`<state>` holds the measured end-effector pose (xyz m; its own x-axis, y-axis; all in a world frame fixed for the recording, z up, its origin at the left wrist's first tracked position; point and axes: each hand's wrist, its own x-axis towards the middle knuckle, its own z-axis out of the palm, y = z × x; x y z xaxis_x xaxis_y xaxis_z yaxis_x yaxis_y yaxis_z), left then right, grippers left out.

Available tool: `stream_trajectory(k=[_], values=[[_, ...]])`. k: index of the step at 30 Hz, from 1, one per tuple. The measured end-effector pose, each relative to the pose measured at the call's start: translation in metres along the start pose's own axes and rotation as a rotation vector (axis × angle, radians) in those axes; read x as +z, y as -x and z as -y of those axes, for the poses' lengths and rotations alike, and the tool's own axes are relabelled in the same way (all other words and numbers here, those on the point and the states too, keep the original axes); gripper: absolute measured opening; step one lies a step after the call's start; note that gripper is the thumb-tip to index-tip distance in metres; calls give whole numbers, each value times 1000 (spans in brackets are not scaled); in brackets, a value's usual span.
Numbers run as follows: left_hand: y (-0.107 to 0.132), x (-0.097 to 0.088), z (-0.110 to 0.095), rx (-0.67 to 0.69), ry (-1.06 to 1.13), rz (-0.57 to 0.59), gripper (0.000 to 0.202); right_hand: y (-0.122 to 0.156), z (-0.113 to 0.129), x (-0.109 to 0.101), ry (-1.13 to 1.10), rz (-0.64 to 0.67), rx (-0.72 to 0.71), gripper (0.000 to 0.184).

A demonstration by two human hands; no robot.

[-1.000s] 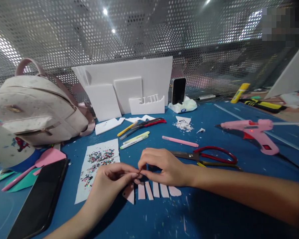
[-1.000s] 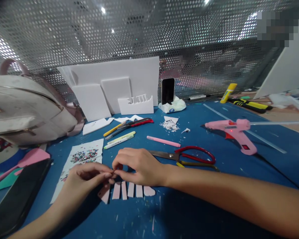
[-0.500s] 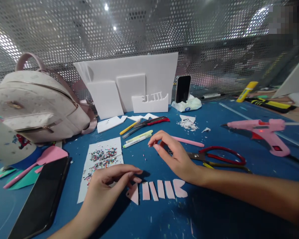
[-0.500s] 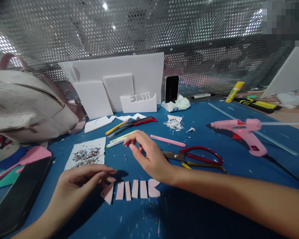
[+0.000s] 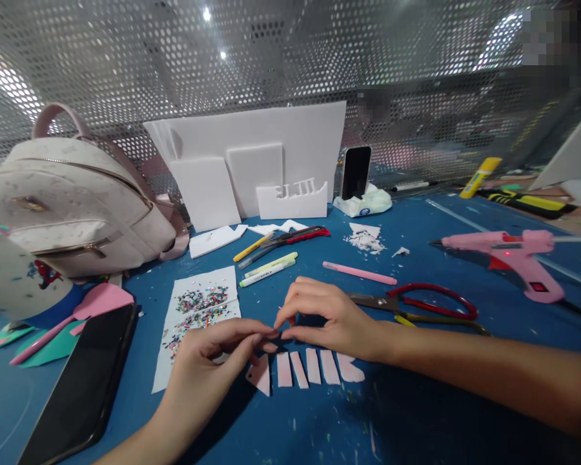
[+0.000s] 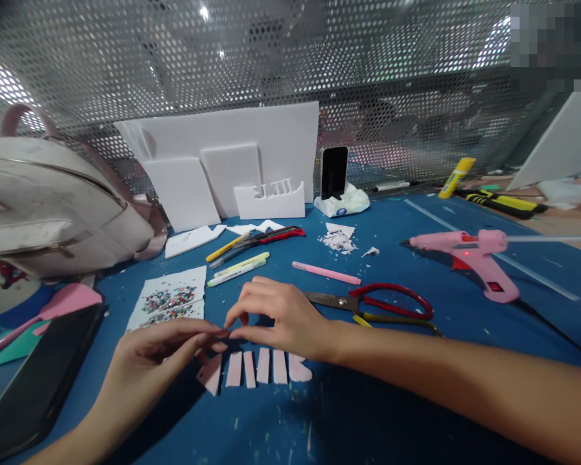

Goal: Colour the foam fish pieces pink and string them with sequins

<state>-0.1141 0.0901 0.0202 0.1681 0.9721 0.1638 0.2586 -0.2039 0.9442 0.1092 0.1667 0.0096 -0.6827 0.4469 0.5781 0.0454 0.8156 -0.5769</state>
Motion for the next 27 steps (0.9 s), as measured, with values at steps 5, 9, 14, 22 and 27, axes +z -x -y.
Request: stream_trajectory(k=[5,9,14,22,27], values=[[1,0,1,30,-67,15,19,1,0,0,10,-17,65,4],[-5,-8,-10,113,-211,58,19,1,2,0,11,-20,90,3],[-33,-65,-29,157,-500,338,14,-3,3,0,-27,-48,99,6],[-49,-149,5,-41,-891,599,18,-3,4,2,-42,-37,123,6],[-45,-139,11,-63,-889,642,15,-3,3,2,-39,-33,124,5]])
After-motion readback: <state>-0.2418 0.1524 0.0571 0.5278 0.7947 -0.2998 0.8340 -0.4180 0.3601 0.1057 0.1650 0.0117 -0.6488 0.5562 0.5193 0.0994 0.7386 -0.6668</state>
